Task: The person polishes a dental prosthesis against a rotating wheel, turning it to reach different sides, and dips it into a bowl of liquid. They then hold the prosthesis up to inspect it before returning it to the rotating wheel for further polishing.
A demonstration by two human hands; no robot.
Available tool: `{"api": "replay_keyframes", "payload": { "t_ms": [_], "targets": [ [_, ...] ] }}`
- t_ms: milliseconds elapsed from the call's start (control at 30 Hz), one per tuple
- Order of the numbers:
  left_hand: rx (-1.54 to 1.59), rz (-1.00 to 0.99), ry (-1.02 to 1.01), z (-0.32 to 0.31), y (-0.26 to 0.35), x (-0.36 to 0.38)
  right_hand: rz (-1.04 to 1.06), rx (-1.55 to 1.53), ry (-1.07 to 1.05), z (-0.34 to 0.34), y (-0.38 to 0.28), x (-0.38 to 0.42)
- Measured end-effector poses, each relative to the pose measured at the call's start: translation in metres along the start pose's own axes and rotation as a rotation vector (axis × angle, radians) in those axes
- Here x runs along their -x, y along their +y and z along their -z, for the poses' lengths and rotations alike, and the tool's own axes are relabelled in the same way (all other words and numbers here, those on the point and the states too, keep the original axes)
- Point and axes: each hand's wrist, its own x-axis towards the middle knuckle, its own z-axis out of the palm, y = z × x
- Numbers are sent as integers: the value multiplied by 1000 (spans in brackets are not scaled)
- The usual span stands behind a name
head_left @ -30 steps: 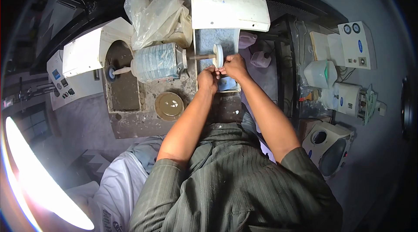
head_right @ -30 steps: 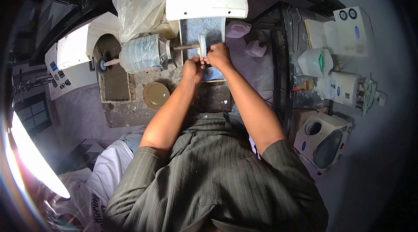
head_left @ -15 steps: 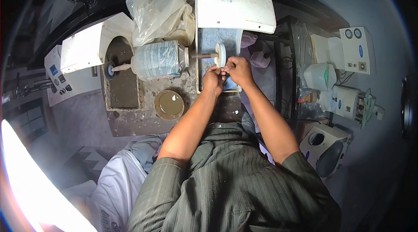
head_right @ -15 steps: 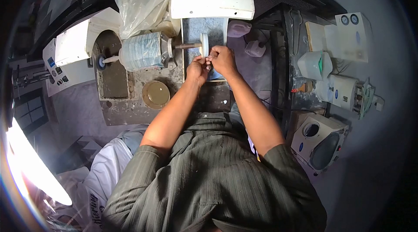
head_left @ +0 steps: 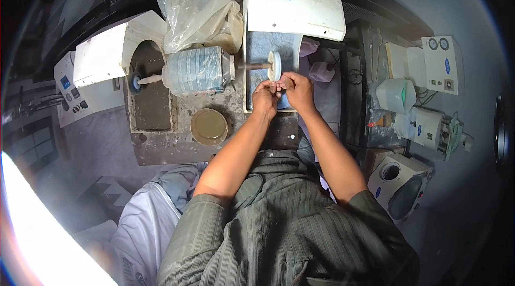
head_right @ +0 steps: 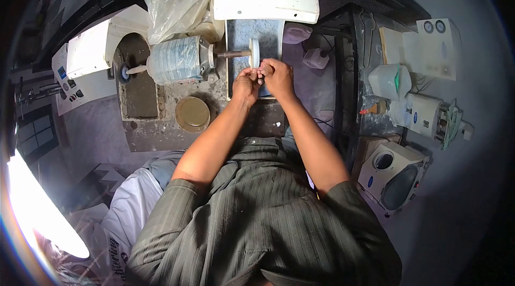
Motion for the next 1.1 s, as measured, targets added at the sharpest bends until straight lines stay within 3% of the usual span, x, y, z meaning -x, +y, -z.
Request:
{"api": "replay_keyframes", "payload": {
  "t_ms": [167,267,400,500,567,700,800,1100],
  "targets": [
    [-53,-2,77,1,16,-9,-117,-27,-107,-16,30,-24],
    [-144,-76,66,6,21,-9,-319,-375,-70,-22,15,-21],
    [-234,-110,85,-3,22,-8,-380,-480,-11,-24,16,-17],
    [-238,-71,91,-5,19,-14,-299,-286,-13,-15,10,-19],
    [-205,-7,31,-4,17,-12,-124,133,-97,-7,7,-17],
    [-31,-27,-65,1,6,4,-3,56,23,-2,-11,10],
    [-32,-34,-91,5,1,3,226,48,182,-3,-12,26],
    [-39,-39,-115,7,2,6,287,66,224,-7,-7,28]
  ]
}}
